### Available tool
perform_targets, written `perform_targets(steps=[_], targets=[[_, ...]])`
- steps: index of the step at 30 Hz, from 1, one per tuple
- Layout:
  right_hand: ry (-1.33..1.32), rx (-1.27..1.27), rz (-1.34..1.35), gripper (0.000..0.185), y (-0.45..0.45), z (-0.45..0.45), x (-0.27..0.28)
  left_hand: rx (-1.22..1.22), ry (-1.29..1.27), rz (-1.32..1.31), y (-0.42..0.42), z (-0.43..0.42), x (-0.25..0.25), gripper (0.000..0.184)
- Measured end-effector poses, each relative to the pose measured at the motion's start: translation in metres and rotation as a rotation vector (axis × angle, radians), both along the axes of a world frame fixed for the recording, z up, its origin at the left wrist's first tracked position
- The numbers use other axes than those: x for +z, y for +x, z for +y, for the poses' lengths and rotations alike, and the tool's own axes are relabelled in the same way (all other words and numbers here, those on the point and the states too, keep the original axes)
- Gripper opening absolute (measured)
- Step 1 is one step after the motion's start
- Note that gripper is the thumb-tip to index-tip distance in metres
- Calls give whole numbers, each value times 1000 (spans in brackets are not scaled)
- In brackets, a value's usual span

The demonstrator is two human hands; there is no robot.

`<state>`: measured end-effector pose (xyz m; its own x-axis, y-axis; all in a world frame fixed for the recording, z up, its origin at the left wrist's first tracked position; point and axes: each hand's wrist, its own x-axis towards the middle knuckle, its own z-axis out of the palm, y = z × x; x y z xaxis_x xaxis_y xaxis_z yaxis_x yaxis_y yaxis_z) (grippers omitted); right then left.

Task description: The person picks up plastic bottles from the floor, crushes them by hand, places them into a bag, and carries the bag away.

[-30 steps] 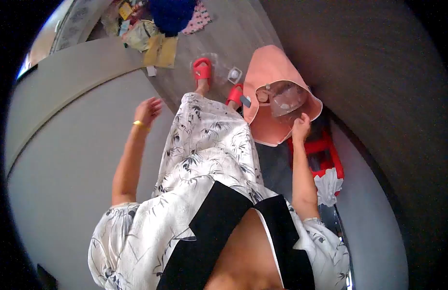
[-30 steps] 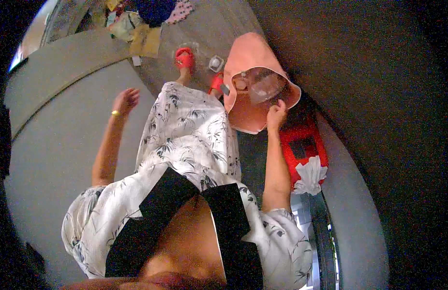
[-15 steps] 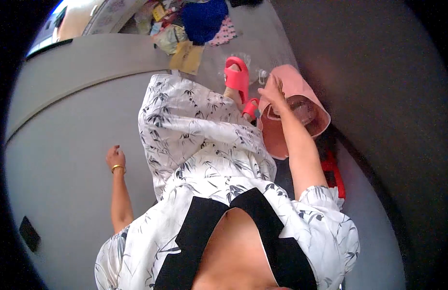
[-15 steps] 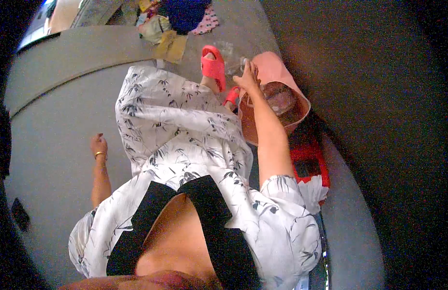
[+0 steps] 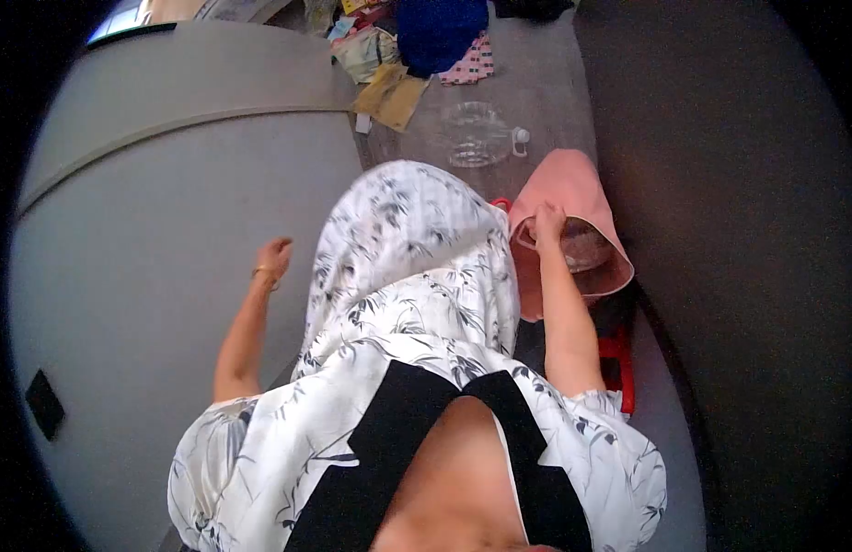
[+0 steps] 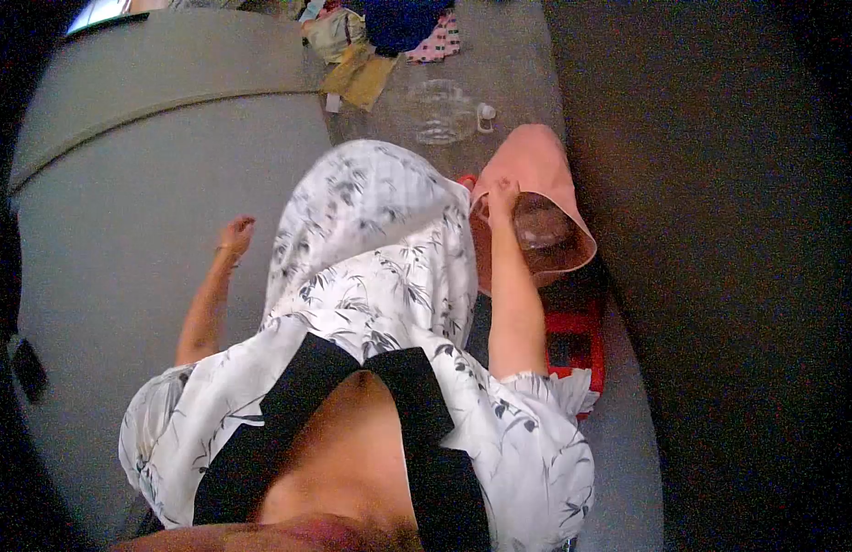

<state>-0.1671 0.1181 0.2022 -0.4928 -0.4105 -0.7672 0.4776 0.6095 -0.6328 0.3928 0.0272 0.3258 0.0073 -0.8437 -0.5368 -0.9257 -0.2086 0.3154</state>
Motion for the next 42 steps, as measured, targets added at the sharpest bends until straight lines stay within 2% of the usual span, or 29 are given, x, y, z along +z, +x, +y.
perform_targets(steps=[1,2,3,4,5,7,9,11,14,16,17,18,19,20,22,24,26,30,31,33,35,36,38,40,42], targets=[[-11,-111,-240,24,6,7,8,-107,19,-24,-31,-20,-4,23],[-142,-224,-465,24,14,16,6,-104,75,33,-56,-38,-13,24],[-212,-188,-626,27,21,24,19,-98,141,90,-83,-52,-23,26],[-295,-139,-793,35,30,32,37,59,323,161,-122,-71,-18,30],[-320,-151,-837,39,40,31,59,49,284,265,-132,-88,-53,32],[-355,-270,-981,51,61,48,73,-161,309,295,-173,-120,-99,40],[-498,-459,-1185,64,69,56,75,11,329,348,-201,-138,-173,59],[-714,-656,-1415,74,76,62,89,40,315,288,-227,-149,-233,81],[-606,-671,-1309,78,85,76,81,211,481,256,-275,-156,-282,96],[-481,-665,-1276,78,91,77,79,341,552,299,-326,-165,-257,102],[-422,-667,-1257,77,93,74,72,373,554,343,-332,-167,-281,103],[-529,-689,-1329,76,94,75,62,406,556,387,-337,-170,-305,105],[-503,-728,-1334,76,93,67,60,414,541,436,-334,-167,-373,105],[-480,-752,-1329,77,92,61,63,426,521,501,-335,-159,-418,106],[-430,-755,-1335,78,90,52,65,369,327,721,-351,-161,-435,104],[-281,-691,-1295,79,91,49,66,410,539,423,-368,-176,-408,97],[-222,-635,-1264,78,92,38,69,306,550,224,-371,-170,-415,88],[-222,-671,-1300,76,89,35,69,-130,107,56,-334,-134,-480,67],[-246,-677,-1326,75,89,33,68,-236,-16,5,-324,-139,-475,62],[-247,-643,-1343,73,91,30,66,-21,71,165,-300,-139,-439,43],[-205,-573,-1307,71,96,34,66,184,197,367,-282,-131,-375,30],[-246,-560,-1327,68,100,34,64,283,292,483,-279,-130,-336,30],[-112,-431,-1133,70,115,33,62,97,243,390,-274,-128,-263,29],[-8,-280,-845,74,134,30,70,354,542,577,-266,-107,-208,28],[103,-160,-512,80,150,19,85,509,740,590,-293,-108,-123,28]])
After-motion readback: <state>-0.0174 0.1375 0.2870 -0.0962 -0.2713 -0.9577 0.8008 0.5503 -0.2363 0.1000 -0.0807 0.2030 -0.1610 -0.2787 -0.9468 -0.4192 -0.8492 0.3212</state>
